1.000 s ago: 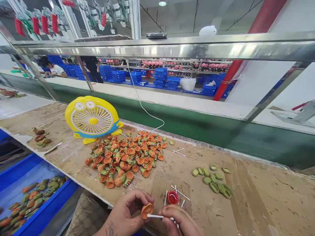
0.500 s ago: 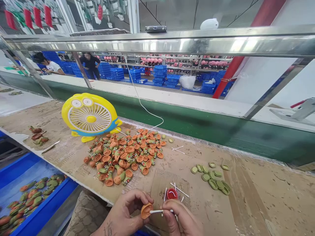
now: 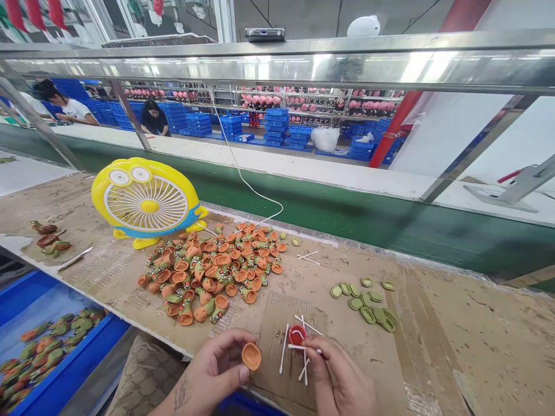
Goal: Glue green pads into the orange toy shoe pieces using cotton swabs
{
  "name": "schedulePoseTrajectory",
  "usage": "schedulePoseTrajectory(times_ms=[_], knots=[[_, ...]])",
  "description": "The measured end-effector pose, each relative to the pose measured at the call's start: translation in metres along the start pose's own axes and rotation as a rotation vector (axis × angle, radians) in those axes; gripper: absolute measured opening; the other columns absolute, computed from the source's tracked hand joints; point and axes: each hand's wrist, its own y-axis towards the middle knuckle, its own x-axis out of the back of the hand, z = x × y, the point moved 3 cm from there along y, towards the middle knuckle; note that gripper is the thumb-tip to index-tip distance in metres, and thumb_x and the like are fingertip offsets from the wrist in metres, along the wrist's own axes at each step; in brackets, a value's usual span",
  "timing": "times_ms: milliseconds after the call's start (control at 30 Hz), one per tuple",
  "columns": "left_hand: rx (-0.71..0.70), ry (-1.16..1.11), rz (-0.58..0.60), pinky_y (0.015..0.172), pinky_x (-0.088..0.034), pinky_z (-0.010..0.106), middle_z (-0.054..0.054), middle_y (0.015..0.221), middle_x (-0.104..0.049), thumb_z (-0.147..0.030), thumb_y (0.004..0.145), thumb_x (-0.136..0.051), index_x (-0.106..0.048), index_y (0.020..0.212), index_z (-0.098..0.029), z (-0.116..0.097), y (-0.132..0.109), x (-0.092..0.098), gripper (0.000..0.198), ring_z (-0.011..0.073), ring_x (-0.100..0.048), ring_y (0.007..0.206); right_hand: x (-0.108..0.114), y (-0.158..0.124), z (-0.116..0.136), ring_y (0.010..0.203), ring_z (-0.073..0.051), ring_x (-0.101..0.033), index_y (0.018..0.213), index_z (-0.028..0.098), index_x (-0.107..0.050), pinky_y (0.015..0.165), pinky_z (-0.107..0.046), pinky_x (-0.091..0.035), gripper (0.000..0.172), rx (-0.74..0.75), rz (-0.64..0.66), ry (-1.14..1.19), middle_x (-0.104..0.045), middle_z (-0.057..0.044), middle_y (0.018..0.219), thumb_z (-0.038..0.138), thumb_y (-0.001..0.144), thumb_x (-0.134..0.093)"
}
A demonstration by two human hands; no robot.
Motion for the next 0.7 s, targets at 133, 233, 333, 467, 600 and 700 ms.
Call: schedulePoseTrajectory(times_ms=[133,233,333,467,600,700], knots=[[0.027,-0.019,-0.062,0.063,-0.045,0.024,0.003,0.095,-0.066,-0.047,0.077,-0.088,-0.065,0.114,-0.021,0.004,0.002,0.002,0.050,0.0149,-0.063,0.079,0.005,-0.001,-0.024,0.077,-0.016,-0.073,0.106,0.023,-0.073,0.068,-0.020,-0.058,0.024,0.023,0.112,-0.114,-0.077,-0.004,0.099,0.039,0.105,-0.055],[0.038,-0.009,-0.087,0.059,-0.043,0.022,0.002,0.093,-0.064,-0.050,0.074,-0.089,-0.065,0.112,-0.020,0.007,0.005,0.002,0.055,0.0141,-0.063,0.075,0.004,-0.003,-0.029,0.076,-0.017,-0.073,0.105,0.022,-0.072,0.066,-0.020,-0.058,0.023,0.017,0.093,-0.125,-0.076,-0.004,0.097,0.037,0.105,-0.054],[0.018,0.013,-0.082,0.061,-0.044,0.023,0.002,0.091,-0.064,-0.049,0.074,-0.089,-0.065,0.112,-0.019,0.009,0.006,0.001,0.054,0.0135,-0.061,0.076,-0.003,-0.003,-0.028,0.078,-0.017,-0.072,0.100,0.024,-0.071,0.072,-0.022,-0.057,0.023,0.016,0.087,-0.103,-0.075,-0.002,0.092,0.038,0.105,-0.054],[0.033,0.006,-0.065,0.062,-0.043,0.023,0.002,0.088,-0.064,-0.049,0.076,-0.088,-0.064,0.114,-0.018,0.010,0.005,0.002,0.055,0.0131,-0.060,0.075,-0.013,-0.002,-0.033,0.082,-0.018,-0.071,0.100,0.024,-0.070,0.075,-0.025,-0.057,0.025,0.000,0.120,-0.102,-0.074,-0.002,0.094,0.038,0.107,-0.051],[0.026,0.010,-0.059,0.063,-0.043,0.024,0.002,0.088,-0.064,-0.049,0.075,-0.088,-0.064,0.114,-0.018,0.010,0.005,0.004,0.055,0.0133,-0.061,0.075,-0.014,-0.001,-0.037,0.081,-0.017,-0.072,0.102,0.025,-0.070,0.073,-0.023,-0.057,0.022,0.058,0.142,-0.129,-0.075,-0.001,0.094,0.035,0.106,-0.052],[0.041,0.009,-0.071,0.064,-0.044,0.025,0.002,0.088,-0.066,-0.049,0.074,-0.089,-0.065,0.113,-0.017,0.007,0.005,0.001,0.056,0.0139,-0.062,0.075,-0.008,0.000,-0.032,0.084,-0.017,-0.072,0.103,0.024,-0.070,0.076,-0.023,-0.058,0.020,0.066,0.108,-0.134,-0.075,-0.002,0.096,0.033,0.106,-0.053]])
